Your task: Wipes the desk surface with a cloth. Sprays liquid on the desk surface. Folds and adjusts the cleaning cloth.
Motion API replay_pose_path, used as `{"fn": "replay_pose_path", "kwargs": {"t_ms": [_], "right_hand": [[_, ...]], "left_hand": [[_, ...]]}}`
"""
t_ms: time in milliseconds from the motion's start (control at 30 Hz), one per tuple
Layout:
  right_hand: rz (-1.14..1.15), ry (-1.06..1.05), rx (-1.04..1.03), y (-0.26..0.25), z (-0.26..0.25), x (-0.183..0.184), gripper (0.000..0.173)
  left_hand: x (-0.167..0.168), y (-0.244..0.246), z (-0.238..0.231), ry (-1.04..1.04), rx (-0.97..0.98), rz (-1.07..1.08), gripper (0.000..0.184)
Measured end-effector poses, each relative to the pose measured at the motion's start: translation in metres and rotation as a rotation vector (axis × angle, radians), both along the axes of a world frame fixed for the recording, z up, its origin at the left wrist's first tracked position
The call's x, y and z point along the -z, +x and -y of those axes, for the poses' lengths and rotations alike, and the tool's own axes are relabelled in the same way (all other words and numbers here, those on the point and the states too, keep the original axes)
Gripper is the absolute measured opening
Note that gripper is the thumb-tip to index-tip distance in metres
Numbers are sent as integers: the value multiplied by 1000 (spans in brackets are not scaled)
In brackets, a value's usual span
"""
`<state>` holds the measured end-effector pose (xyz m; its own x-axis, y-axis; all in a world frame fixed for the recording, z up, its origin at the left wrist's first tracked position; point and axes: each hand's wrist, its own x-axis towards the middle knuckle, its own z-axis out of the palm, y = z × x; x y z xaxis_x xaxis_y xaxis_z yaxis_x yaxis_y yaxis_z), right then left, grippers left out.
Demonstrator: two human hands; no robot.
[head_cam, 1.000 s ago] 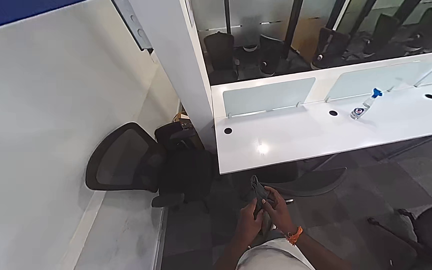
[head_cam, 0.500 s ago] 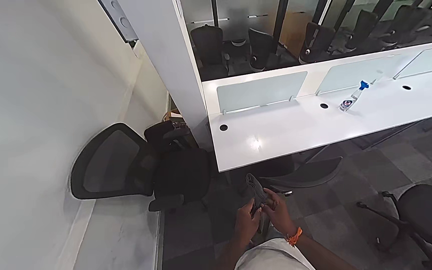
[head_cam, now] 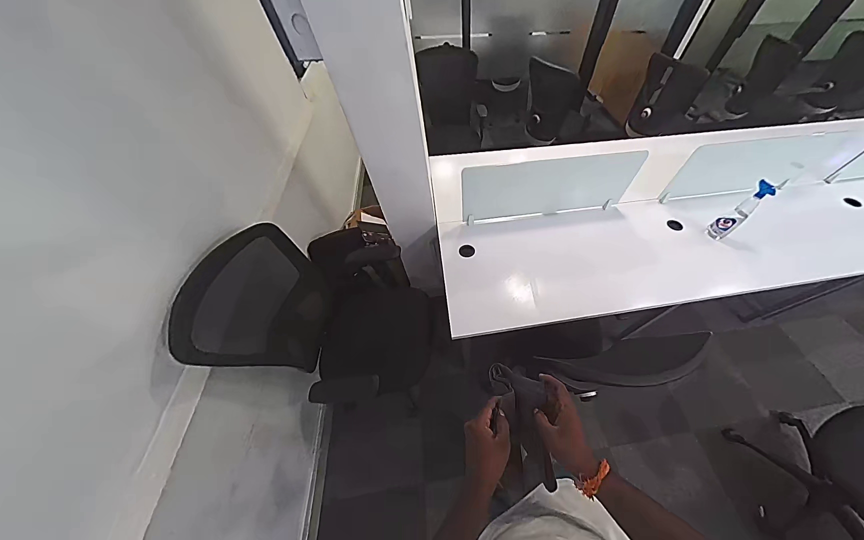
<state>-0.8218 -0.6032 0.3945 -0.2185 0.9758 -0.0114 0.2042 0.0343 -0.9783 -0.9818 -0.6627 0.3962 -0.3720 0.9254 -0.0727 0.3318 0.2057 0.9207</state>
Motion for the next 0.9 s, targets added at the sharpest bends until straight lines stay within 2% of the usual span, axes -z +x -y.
{"fn": "replay_pose_path", "kwargs": {"t_ms": [100, 200, 267, 367, 467, 667, 800, 900], "right_hand": [[-9, -11, -21, -5, -5, 2, 60], [-72, -38, -24, -9, -7, 4, 40], [-110, -52, -35, -9, -10, 2, 30], [-102, -14, -51, -3, -15, 4, 24], [-89, 14, -10, 4, -22, 4, 18], [-90, -47, 16, 26, -38, -2, 13], [-102, -98, 32, 44, -60, -3, 14], [-134, -93, 19, 60, -81, -5, 12]], "left_hand": [[-2, -8, 1, 2, -60, 39, 31], [-2, -13, 3, 4, -112, 100, 31], [-2, -14, 2, 2, -137, 114, 36], [-4, -11, -3, 46, -140, 62, 43], [-9, -3, -12, 65, -86, 0, 38], [-19, 22, -40, 105, 100, -169, 19], [-26, 26, -73, 41, 225, -200, 18], [-33, 34, -98, 91, 315, -236, 15]]}}
